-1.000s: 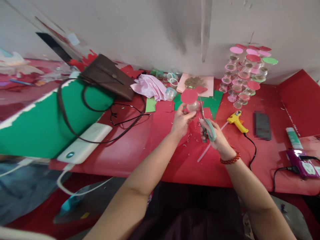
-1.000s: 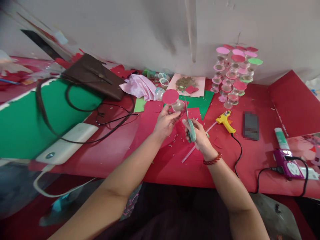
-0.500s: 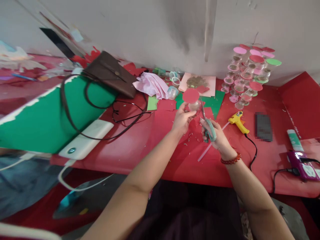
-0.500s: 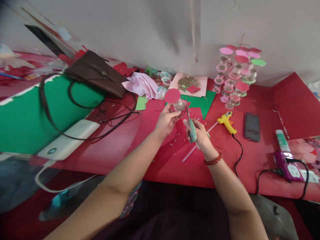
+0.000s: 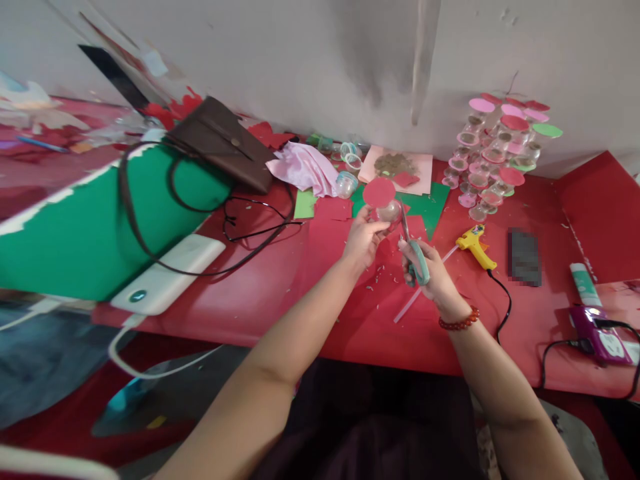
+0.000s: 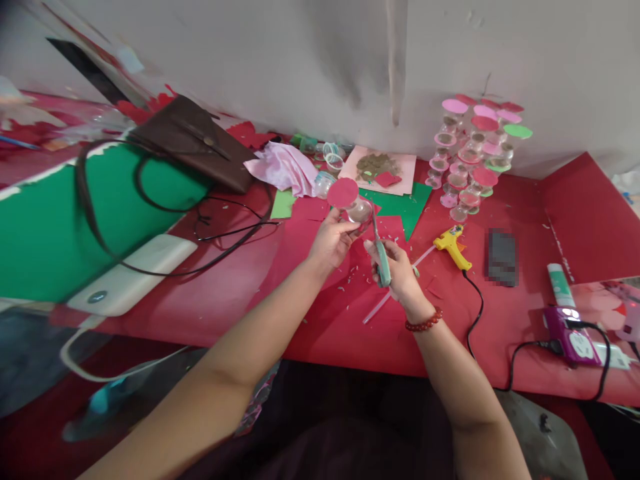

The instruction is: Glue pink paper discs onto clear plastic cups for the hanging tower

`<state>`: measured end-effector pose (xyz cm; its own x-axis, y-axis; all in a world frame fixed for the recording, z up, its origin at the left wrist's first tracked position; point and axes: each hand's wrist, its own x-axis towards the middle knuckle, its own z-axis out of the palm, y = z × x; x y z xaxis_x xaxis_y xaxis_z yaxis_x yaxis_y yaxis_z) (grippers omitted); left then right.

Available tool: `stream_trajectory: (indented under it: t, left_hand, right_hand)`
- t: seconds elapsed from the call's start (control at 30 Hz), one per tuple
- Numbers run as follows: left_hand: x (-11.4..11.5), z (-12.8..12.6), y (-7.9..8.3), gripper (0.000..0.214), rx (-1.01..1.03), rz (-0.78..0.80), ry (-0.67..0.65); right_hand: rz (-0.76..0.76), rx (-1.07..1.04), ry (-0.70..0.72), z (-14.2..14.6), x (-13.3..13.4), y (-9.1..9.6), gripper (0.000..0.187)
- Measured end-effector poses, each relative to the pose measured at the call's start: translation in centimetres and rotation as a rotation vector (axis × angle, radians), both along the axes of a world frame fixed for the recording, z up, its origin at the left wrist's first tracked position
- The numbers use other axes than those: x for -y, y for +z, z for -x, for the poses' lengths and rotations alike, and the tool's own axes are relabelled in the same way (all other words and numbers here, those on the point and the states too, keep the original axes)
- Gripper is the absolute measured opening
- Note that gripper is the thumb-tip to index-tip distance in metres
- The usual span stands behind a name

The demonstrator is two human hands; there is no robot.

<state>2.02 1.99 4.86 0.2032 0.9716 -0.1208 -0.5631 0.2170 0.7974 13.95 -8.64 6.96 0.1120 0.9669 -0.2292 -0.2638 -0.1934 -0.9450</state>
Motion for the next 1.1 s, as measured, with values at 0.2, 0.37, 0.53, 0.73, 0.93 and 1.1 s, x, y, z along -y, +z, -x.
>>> stream_trajectory:
  t: [0.2,0.37,0.53,0.73,0.93,1.1]
  left_hand:
    - [0.0,-0.2,-0.1,0.049,-0.002,0.028,0.01]
    - [0.0,-0.3,-0.1,0.049,-0.002,0.005,0.017]
    - [-0.1,-0.1,0.1,0.052,0.002,0.003,0.002]
    - [-0.3,0.0,0.3,0.046,0.011,0.023,0.037]
    - [-0.9,0.3,-0.2,0.051,-0.029,0.021,0.056]
    - [-1.4,0.7,-0.7,0.056,-0.06,0.023,0.059]
  right_hand:
    - [-0.005,-0.011,-0.001,0.1,0.0,0.1,0.061]
    - [-0.004,-0.004,0.006,0.1,0.0,0.1,0.061]
    - [-0.003,0.019,0.008,0.0,0.0,0.1,0.058]
    - [-0.017,0.086,0.01,-0.1,-0.1,0.0,0.054]
    - [-0.012,0.138,0.01,-0.2,-0.1,0.0,0.051]
    - [-0.012,0.178,0.004,-0.2,-0.1,-0.1,0.049]
